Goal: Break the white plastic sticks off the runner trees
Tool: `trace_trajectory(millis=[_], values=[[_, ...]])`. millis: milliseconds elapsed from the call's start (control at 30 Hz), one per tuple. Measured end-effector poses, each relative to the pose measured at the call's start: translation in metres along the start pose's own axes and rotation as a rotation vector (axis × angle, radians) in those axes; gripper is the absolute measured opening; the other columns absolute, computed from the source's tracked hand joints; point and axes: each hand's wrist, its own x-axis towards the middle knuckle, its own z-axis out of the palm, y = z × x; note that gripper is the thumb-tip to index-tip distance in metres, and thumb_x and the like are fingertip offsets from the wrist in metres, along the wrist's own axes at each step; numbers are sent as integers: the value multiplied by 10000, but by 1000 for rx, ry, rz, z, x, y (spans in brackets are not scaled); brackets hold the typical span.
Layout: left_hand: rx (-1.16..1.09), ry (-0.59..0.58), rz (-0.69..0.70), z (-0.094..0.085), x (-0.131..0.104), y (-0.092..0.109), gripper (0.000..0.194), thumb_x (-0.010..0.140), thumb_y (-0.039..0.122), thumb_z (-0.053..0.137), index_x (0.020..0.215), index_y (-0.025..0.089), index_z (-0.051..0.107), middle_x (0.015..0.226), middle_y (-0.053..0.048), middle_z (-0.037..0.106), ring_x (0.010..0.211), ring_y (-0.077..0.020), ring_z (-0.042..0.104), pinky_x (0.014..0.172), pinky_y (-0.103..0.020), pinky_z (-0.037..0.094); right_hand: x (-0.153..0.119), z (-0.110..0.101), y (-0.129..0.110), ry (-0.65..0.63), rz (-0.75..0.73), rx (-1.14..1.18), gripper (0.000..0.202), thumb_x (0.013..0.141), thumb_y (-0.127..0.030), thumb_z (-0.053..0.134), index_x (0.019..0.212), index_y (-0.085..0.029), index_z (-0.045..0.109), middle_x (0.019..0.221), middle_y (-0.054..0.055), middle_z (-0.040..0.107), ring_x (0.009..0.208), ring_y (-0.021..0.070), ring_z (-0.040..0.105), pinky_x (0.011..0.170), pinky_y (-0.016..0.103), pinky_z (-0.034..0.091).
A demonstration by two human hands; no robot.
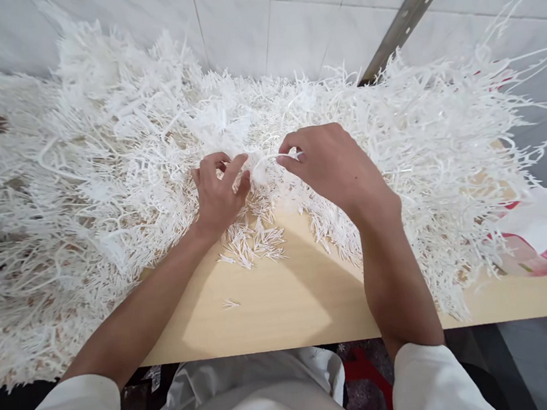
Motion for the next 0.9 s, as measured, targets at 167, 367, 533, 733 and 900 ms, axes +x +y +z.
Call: trace_trajectory(millis=[167,367,533,733,900], values=[[-89,104,-326,4,7,-14,230,927,302,534,1118,261,655,1064,-98,570,980,-240,542,926,-435,397,-5,-23,6,129,104,-126,160,871,-370,643,841,-244,737,687,19,626,666,153,550,694,356,400],[-41,99,-421,-9,7,-5,347,928,314,504,1253,225,583,1411,-139,457,1319,-304,446,1104,-476,319,-4,-23,10,507,81,-3,147,887,-284,620,906,-182,725,547,-46,564,512,68,455,619,270,408],[-90,-290,225,-14,-1,9,423,927,319,506,1347,321,551,1452,-45,543,1403,-269,452,1153,-443,255,2,-13,9,331,100,6,207,910,-278,590,1047,-211,729,662,-12,718,674,120,596,803,311,498],[-148,-296,-263,-5,14,-3,317,913,253,494,1171,252,678,1357,-41,645,1279,-227,576,1112,-438,302,2,-11,12,106,152,-77,220,921,-340,569,1041,-240,723,562,-12,627,599,173,567,721,380,459],[-230,-66,-514,-7,18,-6,228,894,217,510,982,248,717,1127,-20,746,1116,-207,640,1049,-424,327,5,-2,15,-193,164,-114,150,916,-345,545,852,-252,644,531,-12,594,580,173,542,624,334,370]])
